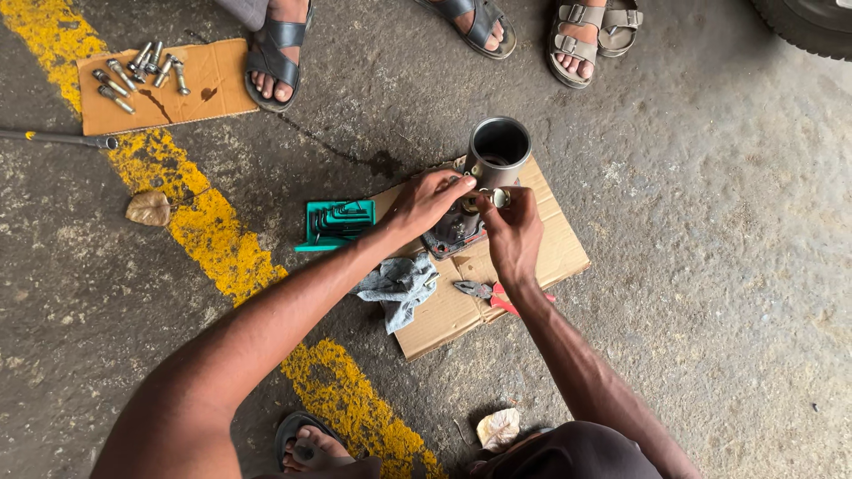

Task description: The person uses pliers to manipulate a small component on a cylindrical mechanical part placed on cardboard. They repeatedly grip and adjust the component while occasionally wiping it with a cloth.

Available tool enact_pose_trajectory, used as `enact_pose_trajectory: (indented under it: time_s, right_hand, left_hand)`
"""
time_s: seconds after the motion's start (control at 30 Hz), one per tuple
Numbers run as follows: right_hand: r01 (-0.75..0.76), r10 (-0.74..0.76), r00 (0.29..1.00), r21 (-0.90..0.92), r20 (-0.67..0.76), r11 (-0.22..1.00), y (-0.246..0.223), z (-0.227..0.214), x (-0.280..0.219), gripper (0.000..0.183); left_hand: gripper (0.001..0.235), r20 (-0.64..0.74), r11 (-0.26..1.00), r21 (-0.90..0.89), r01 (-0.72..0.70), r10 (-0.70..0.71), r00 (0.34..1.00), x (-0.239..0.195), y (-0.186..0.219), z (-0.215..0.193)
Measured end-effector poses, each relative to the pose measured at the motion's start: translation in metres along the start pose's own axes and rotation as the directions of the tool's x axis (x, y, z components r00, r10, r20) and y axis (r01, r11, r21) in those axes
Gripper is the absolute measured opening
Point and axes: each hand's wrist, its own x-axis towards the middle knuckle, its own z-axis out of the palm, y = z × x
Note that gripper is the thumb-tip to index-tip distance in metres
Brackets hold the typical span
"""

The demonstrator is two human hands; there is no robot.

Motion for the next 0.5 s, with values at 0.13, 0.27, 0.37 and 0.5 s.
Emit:
enact_pose_trajectory:
  time_s: [0.13,0.27,0.37,0.5]
  right_hand:
    - [0.09,-0.088,0.996,-0.086,0.023,0.992,0.005,0.001,-0.011,0.037]
    - [0.222,-0.219,0.974,-0.079,0.052,0.972,0.003,0.002,-0.014,0.039]
    - [0.059,-0.041,0.995,-0.209,0.088,0.976,-0.001,-0.002,-0.006,0.042]
    - [0.094,-0.083,0.992,-0.124,0.095,0.988,-0.008,-0.005,0.004,0.044]
  left_hand:
    - [0.045,0.04,0.996,0.053,0.078,-0.08,0.996,0.01,-0.007,0.001]
    - [0.04,-0.001,0.996,0.058,-0.065,0.066,0.998,0.01,-0.006,0.002]
    - [0.041,0.034,0.994,-0.076,0.078,-0.075,0.997,0.009,-0.002,0.0]
    - [0.042,0.034,0.988,-0.106,0.109,-0.105,0.994,0.006,-0.002,-0.005]
